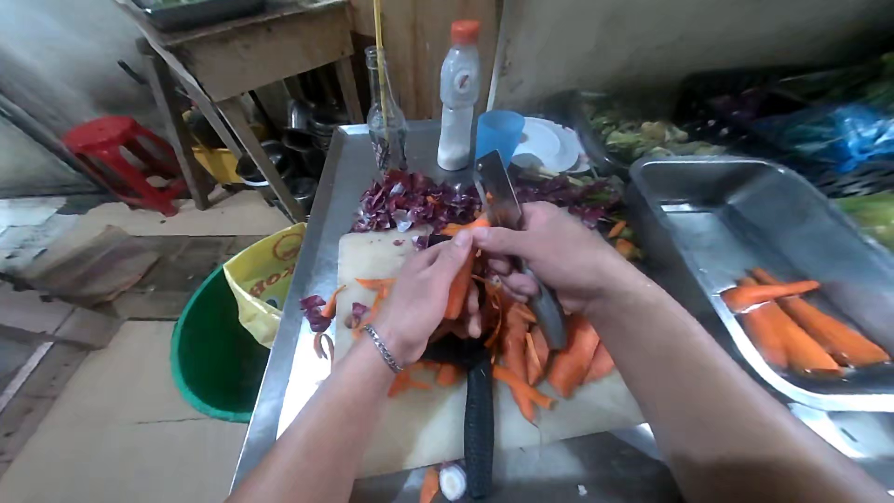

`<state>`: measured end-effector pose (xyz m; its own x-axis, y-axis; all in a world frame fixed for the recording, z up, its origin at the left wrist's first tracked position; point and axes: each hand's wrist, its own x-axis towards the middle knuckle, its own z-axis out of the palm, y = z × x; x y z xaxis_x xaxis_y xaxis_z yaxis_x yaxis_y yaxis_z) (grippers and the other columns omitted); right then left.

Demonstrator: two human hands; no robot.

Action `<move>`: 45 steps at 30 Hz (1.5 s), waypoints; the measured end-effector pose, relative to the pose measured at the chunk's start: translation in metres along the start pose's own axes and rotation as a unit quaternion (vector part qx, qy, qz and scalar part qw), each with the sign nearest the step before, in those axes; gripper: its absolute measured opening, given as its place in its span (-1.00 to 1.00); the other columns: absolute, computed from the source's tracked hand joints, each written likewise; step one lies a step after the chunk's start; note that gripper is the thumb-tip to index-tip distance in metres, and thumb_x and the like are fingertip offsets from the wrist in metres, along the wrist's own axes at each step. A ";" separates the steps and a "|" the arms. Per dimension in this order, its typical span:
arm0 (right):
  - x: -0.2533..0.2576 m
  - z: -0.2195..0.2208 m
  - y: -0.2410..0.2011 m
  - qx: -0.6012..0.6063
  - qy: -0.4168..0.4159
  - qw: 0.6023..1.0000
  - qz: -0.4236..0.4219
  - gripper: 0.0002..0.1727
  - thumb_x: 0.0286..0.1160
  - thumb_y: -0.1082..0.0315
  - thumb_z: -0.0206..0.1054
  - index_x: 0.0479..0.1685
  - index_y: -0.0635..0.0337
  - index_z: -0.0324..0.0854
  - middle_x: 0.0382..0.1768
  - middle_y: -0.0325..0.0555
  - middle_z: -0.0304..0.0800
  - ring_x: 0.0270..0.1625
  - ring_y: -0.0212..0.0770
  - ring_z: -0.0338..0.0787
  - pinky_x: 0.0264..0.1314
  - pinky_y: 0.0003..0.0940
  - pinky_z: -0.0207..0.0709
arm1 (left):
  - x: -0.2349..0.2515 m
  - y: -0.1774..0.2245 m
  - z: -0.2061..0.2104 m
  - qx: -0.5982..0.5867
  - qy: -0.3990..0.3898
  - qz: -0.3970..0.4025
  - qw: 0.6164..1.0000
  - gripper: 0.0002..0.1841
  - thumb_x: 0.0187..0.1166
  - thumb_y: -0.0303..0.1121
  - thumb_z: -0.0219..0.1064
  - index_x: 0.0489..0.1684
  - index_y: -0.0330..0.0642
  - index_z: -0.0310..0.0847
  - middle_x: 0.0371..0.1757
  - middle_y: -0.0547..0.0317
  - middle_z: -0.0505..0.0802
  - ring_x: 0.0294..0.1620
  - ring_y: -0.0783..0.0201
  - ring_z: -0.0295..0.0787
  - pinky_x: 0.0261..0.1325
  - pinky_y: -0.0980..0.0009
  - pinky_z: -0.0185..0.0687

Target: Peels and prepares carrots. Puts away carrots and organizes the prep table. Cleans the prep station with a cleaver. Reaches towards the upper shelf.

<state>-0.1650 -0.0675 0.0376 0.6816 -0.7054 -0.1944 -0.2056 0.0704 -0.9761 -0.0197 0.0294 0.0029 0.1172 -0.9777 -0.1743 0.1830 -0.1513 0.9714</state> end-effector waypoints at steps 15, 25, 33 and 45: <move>-0.021 0.052 0.025 -0.396 0.084 0.880 -0.250 -0.46 0.76 -0.18 -0.02 0.45 -0.02 0.34 -0.48 -0.39 0.63 -0.50 -0.31 0.71 -0.59 -0.20 0.57 | 0.008 0.002 -0.017 -0.170 0.213 0.099 0.957 -0.49 0.88 0.08 -0.14 -0.15 -0.06 0.63 -0.43 0.28 0.74 -0.42 0.43 0.71 -0.32 0.46 0.69; -0.023 0.061 0.030 -0.478 0.113 0.795 -0.357 -0.46 0.75 -0.13 0.04 0.39 0.11 0.39 -0.42 -0.32 0.68 -0.61 -0.29 0.66 -0.68 -0.29 0.48 | 0.008 -0.002 -0.014 -0.272 0.128 0.124 0.946 -0.56 0.89 0.02 -0.12 -0.19 -0.02 0.58 -0.48 0.32 0.71 -0.46 0.51 0.70 -0.36 0.58 0.68; -0.015 0.045 0.031 -0.469 0.089 0.791 -0.383 -0.48 0.76 -0.16 0.03 0.32 0.08 0.42 -0.40 -0.29 0.69 -0.55 -0.24 0.70 -0.67 -0.23 0.51 | 0.006 -0.004 -0.014 -0.261 0.083 0.096 0.957 -0.55 0.88 0.03 -0.13 -0.27 0.01 0.57 -0.50 0.33 0.68 -0.48 0.50 0.67 -0.39 0.58 0.66; -0.022 0.036 0.025 -0.454 0.026 0.828 -0.329 -0.48 0.74 -0.27 -0.03 0.28 -0.07 0.42 -0.41 -0.43 0.66 -0.46 -0.36 0.74 -0.59 -0.28 0.58 | -0.006 -0.016 -0.021 -0.190 0.035 0.089 0.977 -0.45 0.73 0.34 -0.06 -0.10 0.13 0.66 -0.42 0.38 0.73 -0.49 0.55 0.67 -0.45 0.60 0.61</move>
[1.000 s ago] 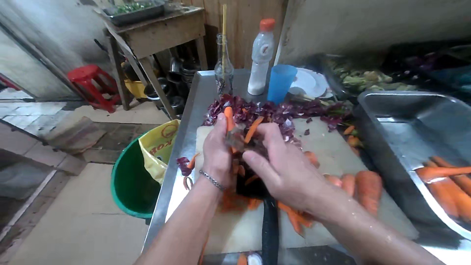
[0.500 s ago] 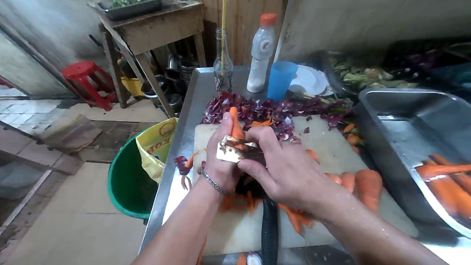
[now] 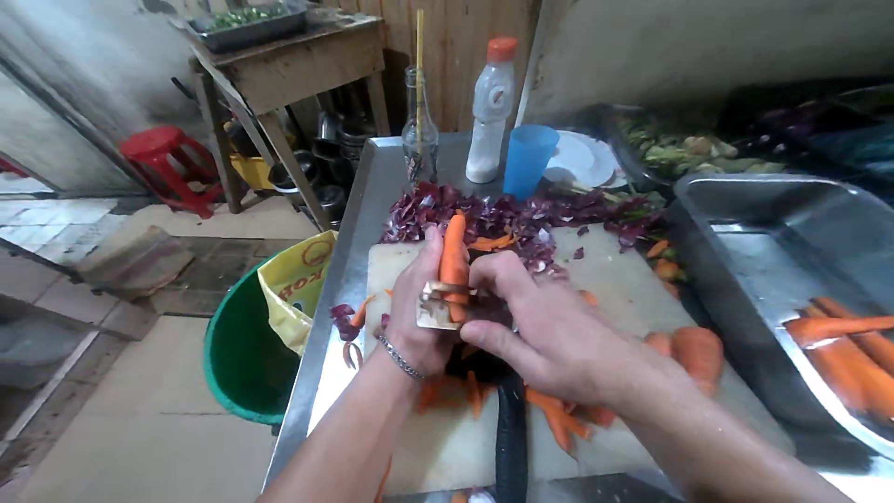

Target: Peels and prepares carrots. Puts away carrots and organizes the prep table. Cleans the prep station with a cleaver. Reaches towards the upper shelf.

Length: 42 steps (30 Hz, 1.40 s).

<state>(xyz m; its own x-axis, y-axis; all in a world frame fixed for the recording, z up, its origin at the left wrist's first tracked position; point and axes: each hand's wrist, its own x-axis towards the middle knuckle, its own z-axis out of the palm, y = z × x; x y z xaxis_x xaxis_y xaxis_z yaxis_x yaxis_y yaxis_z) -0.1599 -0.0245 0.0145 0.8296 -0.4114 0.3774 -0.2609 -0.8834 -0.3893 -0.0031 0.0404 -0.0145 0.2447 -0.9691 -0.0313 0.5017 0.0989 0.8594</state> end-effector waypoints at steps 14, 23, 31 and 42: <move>0.002 -0.010 0.021 0.043 0.008 0.999 -0.007 -0.45 0.74 -0.26 -0.03 0.28 -0.02 0.45 -0.38 -0.41 0.67 -0.39 -0.36 0.74 -0.49 -0.23 0.64 | -0.006 0.006 0.020 0.002 0.026 -0.062 0.998 -0.49 0.74 0.25 -0.04 -0.37 0.11 0.61 -0.68 0.39 0.52 -0.79 0.57 0.33 -0.75 0.66 0.24; 0.002 -0.001 0.019 0.017 0.010 0.998 -0.052 -0.49 0.75 -0.25 -0.02 0.22 -0.03 0.44 -0.43 -0.43 0.64 -0.44 -0.37 0.73 -0.56 -0.26 0.58 | -0.006 0.007 0.014 -0.012 0.023 -0.042 0.999 -0.54 0.75 0.20 0.02 -0.24 0.10 0.67 -0.50 0.35 0.70 -0.60 0.53 0.61 -0.59 0.60 0.53; 0.006 -0.005 0.032 0.015 0.017 0.999 -0.026 -0.51 0.75 -0.17 0.04 0.31 0.01 0.44 -0.31 -0.35 0.70 -0.30 -0.29 0.78 -0.41 -0.17 0.67 | -0.005 0.011 0.020 0.007 0.032 -0.135 0.990 -0.38 0.71 0.36 -0.12 -0.48 0.06 0.51 -0.77 0.37 0.35 -0.87 0.53 0.11 -0.80 0.65 0.04; 0.010 -0.016 0.050 0.064 0.047 0.995 0.063 -0.53 0.73 -0.14 0.07 0.28 0.02 0.41 -0.40 -0.35 0.67 -0.44 -0.35 0.72 -0.47 -0.24 0.65 | -0.004 0.008 0.021 0.027 -0.012 -0.099 0.995 -0.39 0.82 0.27 -0.28 -0.19 0.00 0.51 -0.62 0.29 0.50 -0.83 0.51 0.23 -0.80 0.65 0.19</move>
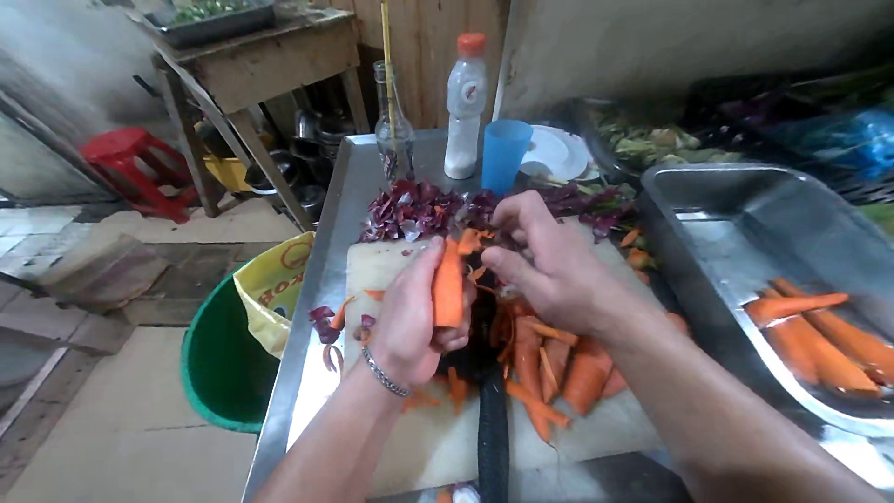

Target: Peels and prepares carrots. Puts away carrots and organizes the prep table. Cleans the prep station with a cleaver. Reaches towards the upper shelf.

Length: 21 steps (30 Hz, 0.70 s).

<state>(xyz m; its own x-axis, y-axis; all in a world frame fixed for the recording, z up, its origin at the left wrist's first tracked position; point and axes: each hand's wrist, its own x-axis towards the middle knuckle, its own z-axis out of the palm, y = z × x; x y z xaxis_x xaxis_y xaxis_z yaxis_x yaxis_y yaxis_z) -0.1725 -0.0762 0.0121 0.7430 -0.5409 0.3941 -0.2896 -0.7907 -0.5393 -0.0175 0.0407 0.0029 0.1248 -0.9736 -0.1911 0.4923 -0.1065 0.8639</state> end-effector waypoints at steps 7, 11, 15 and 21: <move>-0.009 0.014 -0.022 -0.045 -0.049 0.995 -0.078 -0.52 0.72 -0.21 0.04 0.25 -0.06 0.48 -0.38 -0.38 0.70 -0.35 -0.29 0.79 -0.48 -0.15 0.65 | 0.000 -0.001 -0.007 -0.034 0.025 -0.017 0.999 -0.43 0.73 0.31 -0.07 -0.40 0.07 0.57 -0.73 0.38 0.43 -0.84 0.56 0.21 -0.80 0.66 0.12; -0.003 0.012 -0.007 -0.060 -0.008 0.995 -0.073 -0.47 0.73 -0.20 0.05 0.30 0.05 0.48 -0.35 -0.26 0.73 -0.36 -0.17 0.80 -0.46 -0.05 0.65 | 0.000 0.001 -0.003 -0.026 0.016 -0.043 0.999 -0.40 0.79 0.27 -0.19 -0.40 0.03 0.53 -0.71 0.36 0.44 -0.85 0.54 0.20 -0.80 0.66 0.14; 0.005 -0.002 0.015 -0.038 0.031 0.999 0.007 -0.51 0.74 -0.13 0.10 0.30 0.09 0.43 -0.41 -0.23 0.68 -0.44 -0.21 0.73 -0.45 -0.10 0.64 | -0.001 0.002 0.001 0.010 -0.011 -0.027 1.000 -0.41 0.86 0.20 -0.27 -0.17 -0.05 0.52 -0.57 0.25 0.58 -0.83 0.51 0.30 -0.80 0.65 0.26; -0.008 0.016 -0.023 -0.015 -0.049 0.996 -0.067 -0.54 0.72 -0.19 0.05 0.24 -0.06 0.48 -0.40 -0.41 0.69 -0.39 -0.34 0.77 -0.50 -0.19 0.66 | 0.002 0.000 -0.010 -0.046 0.010 -0.010 0.999 -0.43 0.76 0.26 -0.06 -0.39 0.03 0.61 -0.72 0.34 0.47 -0.85 0.54 0.24 -0.81 0.65 0.18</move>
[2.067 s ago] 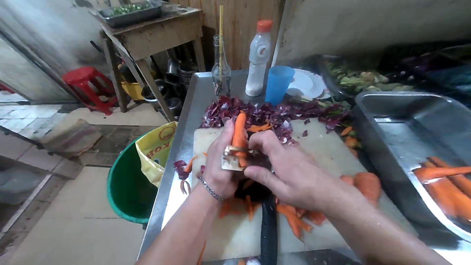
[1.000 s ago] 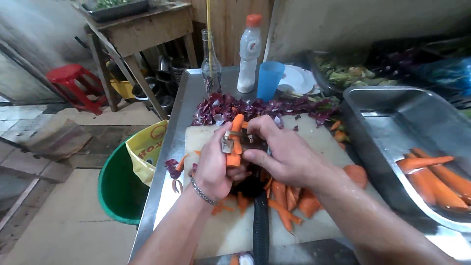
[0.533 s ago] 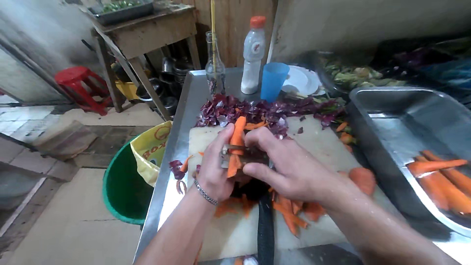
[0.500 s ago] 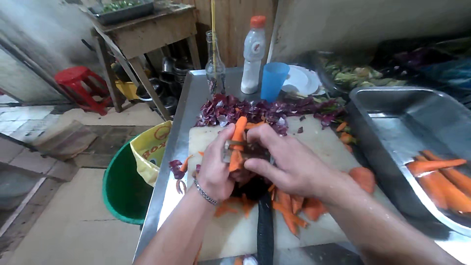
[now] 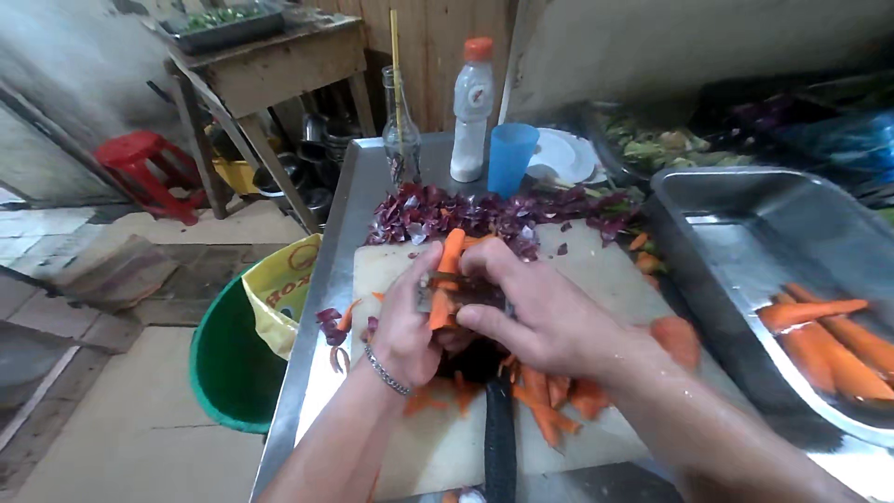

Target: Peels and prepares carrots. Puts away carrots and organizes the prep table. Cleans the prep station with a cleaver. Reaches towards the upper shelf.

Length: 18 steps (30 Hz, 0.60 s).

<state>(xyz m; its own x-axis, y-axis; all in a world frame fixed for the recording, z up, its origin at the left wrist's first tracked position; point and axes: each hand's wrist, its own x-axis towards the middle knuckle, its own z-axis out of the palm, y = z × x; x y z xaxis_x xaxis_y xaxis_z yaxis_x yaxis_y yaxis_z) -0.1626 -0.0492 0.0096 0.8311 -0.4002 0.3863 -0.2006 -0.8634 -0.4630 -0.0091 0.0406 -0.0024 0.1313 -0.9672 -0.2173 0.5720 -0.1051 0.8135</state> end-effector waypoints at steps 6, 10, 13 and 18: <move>0.005 -0.012 0.029 -0.049 0.053 0.996 0.050 -0.49 0.72 -0.12 0.11 0.32 0.09 0.46 -0.38 -0.20 0.73 -0.38 -0.12 0.79 -0.42 0.01 0.66 | -0.003 0.001 0.007 0.056 -0.019 -0.027 0.998 -0.47 0.86 0.15 -0.25 -0.17 -0.02 0.50 -0.60 0.28 0.53 -0.82 0.52 0.29 -0.79 0.66 0.24; 0.006 -0.022 0.041 -0.007 0.095 0.982 0.161 -0.61 0.81 0.00 0.08 0.30 0.11 0.41 -0.41 -0.19 0.71 -0.48 -0.21 0.72 -0.43 -0.13 0.63 | -0.003 0.001 0.005 0.070 -0.063 0.006 0.996 -0.40 0.79 0.30 -0.19 -0.09 -0.05 0.48 -0.60 0.27 0.54 -0.81 0.51 0.31 -0.78 0.66 0.29; 0.006 -0.026 0.035 0.133 0.083 0.967 0.202 -0.69 0.89 0.06 -0.07 0.24 0.05 0.40 -0.44 -0.27 0.71 -0.67 -0.37 0.55 -0.66 -0.42 0.47 | -0.002 0.003 0.004 0.078 -0.027 0.029 0.996 -0.44 0.78 0.29 -0.12 0.07 -0.02 0.48 -0.49 0.23 0.61 -0.77 0.48 0.42 -0.74 0.60 0.44; -0.001 -0.014 -0.007 0.051 0.017 0.997 0.063 -0.59 0.76 -0.08 0.06 0.27 0.00 0.47 -0.38 -0.38 0.69 -0.48 -0.41 0.70 -0.53 -0.33 0.65 | 0.005 0.006 -0.002 0.036 0.056 0.062 0.996 -0.42 0.84 0.22 -0.20 -0.01 -0.03 0.62 -0.52 0.26 0.67 -0.73 0.48 0.47 -0.70 0.59 0.45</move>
<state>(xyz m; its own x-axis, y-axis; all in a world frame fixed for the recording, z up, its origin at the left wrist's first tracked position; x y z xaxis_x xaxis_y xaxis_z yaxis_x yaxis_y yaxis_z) -0.1696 -0.0472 0.0235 0.7837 -0.5157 0.3462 -0.2479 -0.7707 -0.5870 -0.0035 0.0355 0.0000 0.2892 -0.9422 -0.1691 0.4874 -0.0071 0.8732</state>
